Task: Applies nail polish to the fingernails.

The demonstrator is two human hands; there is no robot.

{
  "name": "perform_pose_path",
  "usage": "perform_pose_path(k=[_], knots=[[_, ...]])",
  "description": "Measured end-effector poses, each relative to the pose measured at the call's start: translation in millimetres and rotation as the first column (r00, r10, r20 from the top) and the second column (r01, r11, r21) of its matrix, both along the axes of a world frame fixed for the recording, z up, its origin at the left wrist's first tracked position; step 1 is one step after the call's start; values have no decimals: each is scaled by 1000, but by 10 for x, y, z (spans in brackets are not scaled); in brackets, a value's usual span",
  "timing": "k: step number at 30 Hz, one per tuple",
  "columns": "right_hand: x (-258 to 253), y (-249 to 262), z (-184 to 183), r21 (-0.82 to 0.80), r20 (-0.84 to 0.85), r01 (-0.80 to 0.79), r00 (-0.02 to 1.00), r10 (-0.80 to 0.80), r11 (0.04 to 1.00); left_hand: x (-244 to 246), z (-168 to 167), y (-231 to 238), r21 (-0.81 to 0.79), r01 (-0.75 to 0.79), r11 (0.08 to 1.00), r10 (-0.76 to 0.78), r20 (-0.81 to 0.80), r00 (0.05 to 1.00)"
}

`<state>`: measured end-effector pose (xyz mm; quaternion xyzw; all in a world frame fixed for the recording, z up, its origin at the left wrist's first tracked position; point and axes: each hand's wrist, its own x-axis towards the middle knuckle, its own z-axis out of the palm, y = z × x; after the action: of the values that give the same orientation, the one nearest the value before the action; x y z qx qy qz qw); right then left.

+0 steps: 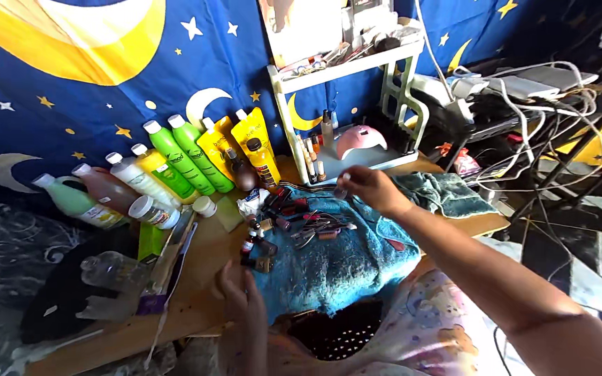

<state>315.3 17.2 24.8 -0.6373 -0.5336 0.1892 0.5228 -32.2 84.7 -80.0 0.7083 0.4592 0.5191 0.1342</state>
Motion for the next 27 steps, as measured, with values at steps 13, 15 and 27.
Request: perform_pose_path(k=[13,15,27], knots=[[682,1589,-232,-241,27,247,968,-248,938,93,-192,125,100,-218,971,235,-226,945],[729,1707,-353,-254,51,208,978,-201,945,94,-214,138,95,-226,969,242,-231,942],[615,1659,-259,-378,-374,-30,919,-123,925,124,-199,118,28,-222,975,222,-225,949]])
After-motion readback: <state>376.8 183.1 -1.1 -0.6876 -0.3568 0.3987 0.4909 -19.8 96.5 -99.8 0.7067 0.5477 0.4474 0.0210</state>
